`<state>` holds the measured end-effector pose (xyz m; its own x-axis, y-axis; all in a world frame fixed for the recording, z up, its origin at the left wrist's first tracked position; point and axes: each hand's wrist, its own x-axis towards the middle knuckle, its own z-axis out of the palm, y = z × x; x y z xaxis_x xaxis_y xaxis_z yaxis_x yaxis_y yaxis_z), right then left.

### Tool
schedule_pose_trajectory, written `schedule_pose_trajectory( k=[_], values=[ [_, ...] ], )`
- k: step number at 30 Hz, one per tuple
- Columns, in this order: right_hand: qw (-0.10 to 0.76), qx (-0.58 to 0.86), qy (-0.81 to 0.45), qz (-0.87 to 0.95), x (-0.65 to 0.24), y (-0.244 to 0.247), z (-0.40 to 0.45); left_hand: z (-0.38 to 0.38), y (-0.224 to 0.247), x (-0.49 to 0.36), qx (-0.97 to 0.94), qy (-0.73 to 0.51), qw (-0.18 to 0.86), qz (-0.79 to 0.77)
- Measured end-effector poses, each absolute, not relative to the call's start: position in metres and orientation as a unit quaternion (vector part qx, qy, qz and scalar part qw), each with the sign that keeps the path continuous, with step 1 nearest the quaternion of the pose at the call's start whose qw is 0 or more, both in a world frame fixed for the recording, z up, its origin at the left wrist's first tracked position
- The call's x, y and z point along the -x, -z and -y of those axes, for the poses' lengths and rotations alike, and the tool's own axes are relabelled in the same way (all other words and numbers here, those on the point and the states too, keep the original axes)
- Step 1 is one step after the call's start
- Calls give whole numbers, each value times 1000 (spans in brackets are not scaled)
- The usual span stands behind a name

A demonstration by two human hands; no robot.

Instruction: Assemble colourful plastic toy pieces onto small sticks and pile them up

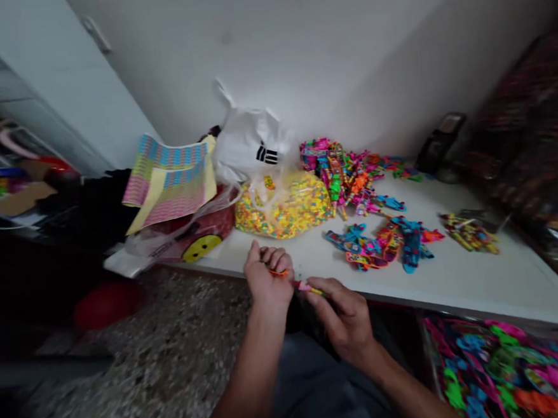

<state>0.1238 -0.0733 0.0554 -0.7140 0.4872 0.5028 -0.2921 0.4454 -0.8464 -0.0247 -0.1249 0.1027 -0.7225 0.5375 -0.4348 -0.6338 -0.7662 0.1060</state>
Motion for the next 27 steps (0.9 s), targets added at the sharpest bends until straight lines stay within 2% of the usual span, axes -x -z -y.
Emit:
schedule_pose_trajectory(
  k=[10, 18, 24, 27],
  values=[
    [371, 80, -531, 757, -127, -51, 70, 111, -97, 9, 184, -910, 330, -170],
    [352, 117, -565, 737, -126, -46, 69, 109, -93, 6, 196, -907, 342, -148],
    [336, 141, -591, 720, -126, -43, 71, 107, -92, 2, 158, -923, 291, -198],
    [319, 163, -642, 678, -125, -40, 75, 104, -91, -2, 118, -934, 262, -212]
  ],
)
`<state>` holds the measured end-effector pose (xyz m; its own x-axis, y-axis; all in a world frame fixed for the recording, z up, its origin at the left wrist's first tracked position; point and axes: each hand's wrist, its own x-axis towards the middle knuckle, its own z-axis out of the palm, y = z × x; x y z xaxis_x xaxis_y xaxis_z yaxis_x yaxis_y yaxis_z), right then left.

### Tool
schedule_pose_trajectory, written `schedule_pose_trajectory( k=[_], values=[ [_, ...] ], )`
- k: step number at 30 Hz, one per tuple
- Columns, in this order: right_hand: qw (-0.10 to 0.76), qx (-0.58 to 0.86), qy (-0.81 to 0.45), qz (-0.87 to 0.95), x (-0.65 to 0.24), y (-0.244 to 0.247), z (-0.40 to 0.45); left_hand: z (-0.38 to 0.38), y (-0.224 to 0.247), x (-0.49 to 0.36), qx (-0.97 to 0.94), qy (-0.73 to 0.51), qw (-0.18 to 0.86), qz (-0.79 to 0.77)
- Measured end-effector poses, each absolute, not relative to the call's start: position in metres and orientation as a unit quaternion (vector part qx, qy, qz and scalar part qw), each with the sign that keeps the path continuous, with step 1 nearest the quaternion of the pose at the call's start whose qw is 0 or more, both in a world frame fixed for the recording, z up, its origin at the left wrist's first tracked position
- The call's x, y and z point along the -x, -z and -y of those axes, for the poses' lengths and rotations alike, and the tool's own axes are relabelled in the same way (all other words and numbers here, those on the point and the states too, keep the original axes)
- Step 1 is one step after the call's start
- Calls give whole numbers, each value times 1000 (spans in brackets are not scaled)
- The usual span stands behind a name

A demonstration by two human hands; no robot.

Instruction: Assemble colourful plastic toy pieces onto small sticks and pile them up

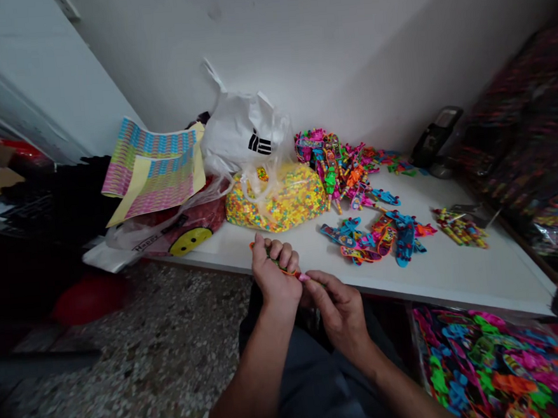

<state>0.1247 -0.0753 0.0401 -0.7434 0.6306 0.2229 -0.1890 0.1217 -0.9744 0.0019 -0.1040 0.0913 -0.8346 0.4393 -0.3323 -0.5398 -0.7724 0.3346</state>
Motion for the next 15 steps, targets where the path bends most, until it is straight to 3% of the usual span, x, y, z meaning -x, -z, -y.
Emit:
schedule_pose_trajectory(
  k=[15],
  values=[
    [336, 204, -681, 618, -123, -26, 85, 94, -83, -12, 122, -930, 278, -210]
  ],
)
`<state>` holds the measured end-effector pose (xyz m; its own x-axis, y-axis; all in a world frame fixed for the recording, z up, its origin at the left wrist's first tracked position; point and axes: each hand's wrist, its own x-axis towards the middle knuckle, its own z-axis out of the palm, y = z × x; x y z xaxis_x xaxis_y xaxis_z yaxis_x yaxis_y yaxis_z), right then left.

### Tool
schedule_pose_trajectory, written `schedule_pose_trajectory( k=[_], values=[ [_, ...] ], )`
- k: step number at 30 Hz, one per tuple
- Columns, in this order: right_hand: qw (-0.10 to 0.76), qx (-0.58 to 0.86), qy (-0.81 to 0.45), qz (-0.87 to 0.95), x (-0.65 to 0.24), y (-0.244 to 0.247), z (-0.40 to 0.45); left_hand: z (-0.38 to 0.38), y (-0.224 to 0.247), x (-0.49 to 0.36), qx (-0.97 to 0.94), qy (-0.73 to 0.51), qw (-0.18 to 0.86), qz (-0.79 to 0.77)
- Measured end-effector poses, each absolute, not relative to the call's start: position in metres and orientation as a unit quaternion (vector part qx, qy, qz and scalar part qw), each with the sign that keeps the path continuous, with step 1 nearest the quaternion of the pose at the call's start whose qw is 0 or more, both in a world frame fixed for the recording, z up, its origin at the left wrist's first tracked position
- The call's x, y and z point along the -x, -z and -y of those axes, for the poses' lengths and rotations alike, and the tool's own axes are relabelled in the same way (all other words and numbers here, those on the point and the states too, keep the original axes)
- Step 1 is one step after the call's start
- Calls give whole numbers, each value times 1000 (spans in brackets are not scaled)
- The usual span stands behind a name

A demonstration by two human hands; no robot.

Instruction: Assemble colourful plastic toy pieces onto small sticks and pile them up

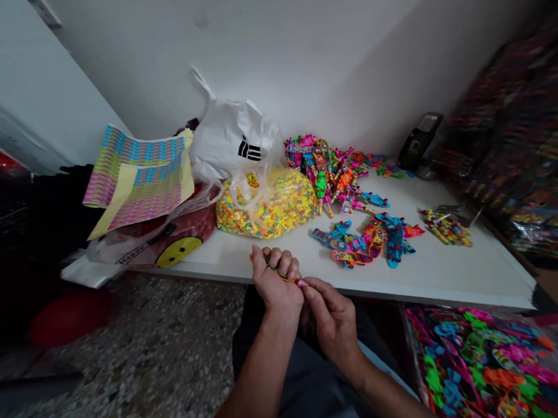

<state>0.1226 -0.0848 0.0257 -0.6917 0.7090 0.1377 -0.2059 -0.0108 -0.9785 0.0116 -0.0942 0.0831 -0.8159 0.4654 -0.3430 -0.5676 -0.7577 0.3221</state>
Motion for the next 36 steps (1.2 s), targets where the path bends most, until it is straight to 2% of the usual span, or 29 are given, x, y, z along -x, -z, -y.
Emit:
schedule_pose_trajectory(
  k=[7, 16, 25, 36],
  values=[
    [280, 214, -742, 571, -126, -35, 75, 101, -86, -4, 121, -920, 295, -227],
    [226, 184, -657, 696, -133, -32, 73, 106, -79, 6, 159, -906, 310, -240],
    [297, 181, -614, 709, -134, -24, 83, 99, -78, -4, 169, -893, 310, -278],
    [319, 183, -614, 698, -131, -24, 82, 93, -76, -4, 157, -887, 328, -283]
  ],
)
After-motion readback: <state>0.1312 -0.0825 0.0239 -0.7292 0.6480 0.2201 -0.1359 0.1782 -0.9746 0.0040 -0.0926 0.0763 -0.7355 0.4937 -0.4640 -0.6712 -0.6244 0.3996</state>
